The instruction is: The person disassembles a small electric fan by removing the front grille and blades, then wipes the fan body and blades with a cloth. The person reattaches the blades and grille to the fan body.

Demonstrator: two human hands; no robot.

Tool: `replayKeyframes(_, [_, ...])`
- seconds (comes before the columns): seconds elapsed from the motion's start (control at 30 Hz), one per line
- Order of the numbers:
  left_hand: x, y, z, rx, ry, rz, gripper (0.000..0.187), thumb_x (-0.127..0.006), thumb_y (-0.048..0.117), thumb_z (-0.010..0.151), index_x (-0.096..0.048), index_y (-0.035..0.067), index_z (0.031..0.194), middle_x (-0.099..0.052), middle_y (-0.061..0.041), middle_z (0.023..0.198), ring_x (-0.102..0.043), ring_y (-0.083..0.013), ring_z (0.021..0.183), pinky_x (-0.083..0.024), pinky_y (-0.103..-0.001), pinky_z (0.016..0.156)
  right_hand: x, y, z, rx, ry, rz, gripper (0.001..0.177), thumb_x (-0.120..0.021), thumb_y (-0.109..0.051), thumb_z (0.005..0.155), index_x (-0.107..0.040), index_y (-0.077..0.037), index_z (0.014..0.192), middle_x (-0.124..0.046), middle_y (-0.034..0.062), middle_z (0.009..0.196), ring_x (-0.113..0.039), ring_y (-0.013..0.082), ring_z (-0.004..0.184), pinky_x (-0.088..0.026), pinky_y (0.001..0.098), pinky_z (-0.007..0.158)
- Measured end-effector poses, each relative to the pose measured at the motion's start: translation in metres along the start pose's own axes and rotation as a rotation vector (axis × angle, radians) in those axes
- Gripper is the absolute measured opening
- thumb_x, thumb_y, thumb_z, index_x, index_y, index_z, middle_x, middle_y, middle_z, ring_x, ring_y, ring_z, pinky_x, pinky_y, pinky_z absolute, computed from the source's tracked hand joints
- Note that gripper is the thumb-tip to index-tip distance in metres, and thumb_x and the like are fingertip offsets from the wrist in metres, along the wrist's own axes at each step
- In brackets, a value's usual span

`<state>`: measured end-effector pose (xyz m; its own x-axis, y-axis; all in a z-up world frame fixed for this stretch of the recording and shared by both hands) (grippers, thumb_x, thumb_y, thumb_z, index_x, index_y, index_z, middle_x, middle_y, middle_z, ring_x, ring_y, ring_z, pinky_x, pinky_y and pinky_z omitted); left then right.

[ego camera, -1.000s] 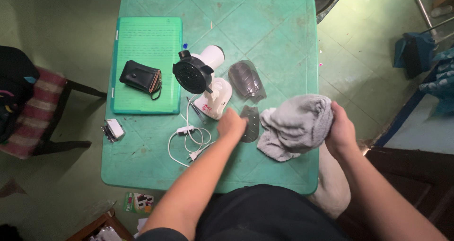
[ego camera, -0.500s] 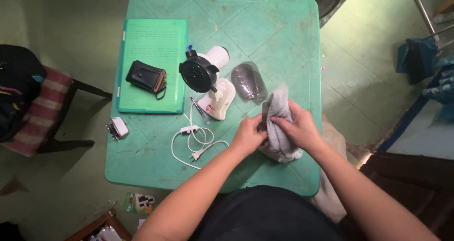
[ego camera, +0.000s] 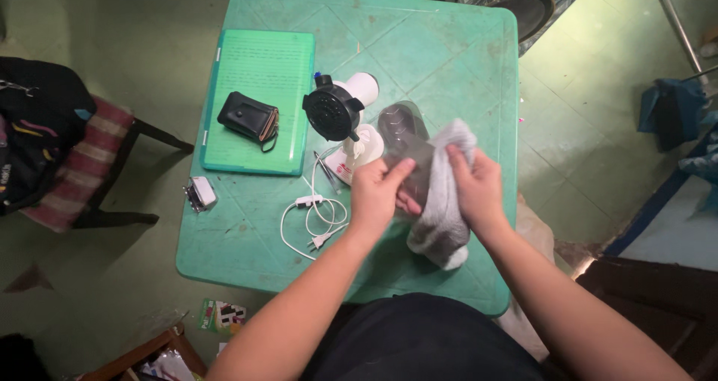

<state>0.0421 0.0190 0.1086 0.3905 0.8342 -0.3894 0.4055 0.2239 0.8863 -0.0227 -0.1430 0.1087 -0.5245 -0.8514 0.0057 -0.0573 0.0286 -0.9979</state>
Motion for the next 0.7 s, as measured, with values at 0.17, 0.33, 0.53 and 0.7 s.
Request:
replayKeyframes(0.17, [-0.018,-0.012,-0.017,-0.197,0.180,-0.190,0.025,-0.070,0.014,0.098,-0.068,-0.004,0.116,-0.074,-0.009,0.098,-0.074,-0.0173,0.080,-0.062,-0.029,0.066,-0.008,0.003,-0.010,-0.138,0.130,0.470,0.019,-0.059,-0.014,0.101,-0.062,-0.008,0.119,-0.073,0.0011,0.108,-0.069,0.0100,0.093,-0.057,0.0273,0.081])
replayKeyframes(0.33, [0.009,0.008,-0.017,-0.026,-0.048,-0.014,0.024,-0.070,0.012,0.094,-0.069,-0.001,0.114,-0.074,-0.007,0.090,-0.069,-0.0135,0.071,-0.056,-0.027,0.057,0.004,-0.005,-0.003,-0.015,-0.136,0.177,0.025,-0.061,-0.015,0.101,-0.062,-0.001,0.121,-0.072,0.0026,0.107,-0.067,0.0094,0.094,-0.056,0.0274,0.084])
replayKeyframes(0.53, [-0.008,0.016,-0.032,-0.259,-0.084,0.451,0.022,-0.066,0.018,0.102,-0.074,-0.002,0.103,-0.072,-0.008,0.077,-0.059,-0.0125,0.067,-0.050,-0.030,0.062,0.017,0.008,0.008,0.096,-0.010,-0.172,0.028,-0.061,-0.023,0.109,-0.070,0.002,0.101,-0.068,0.0014,0.084,-0.058,0.0069,0.076,-0.049,0.0270,0.065])
replayKeyframes(0.7, [-0.023,0.013,-0.048,-0.433,0.194,0.541,0.023,-0.060,0.020,0.105,-0.069,-0.002,0.101,-0.068,-0.017,0.076,-0.062,-0.0262,0.062,-0.049,-0.036,0.061,-0.006,0.013,-0.022,0.043,0.110,-0.127,0.030,-0.061,-0.024,0.110,-0.070,0.002,0.100,-0.070,0.0024,0.085,-0.058,0.0075,0.075,-0.050,0.0297,0.064])
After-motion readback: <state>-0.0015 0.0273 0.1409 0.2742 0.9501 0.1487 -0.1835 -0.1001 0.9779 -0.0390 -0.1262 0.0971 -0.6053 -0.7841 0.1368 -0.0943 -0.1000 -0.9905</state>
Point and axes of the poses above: each hand's wrist, its own z-axis towards the middle knuckle, its own x-axis out of the back of the hand, y = z × x, the point moved 2 cm from there along z, towards the middle knuckle
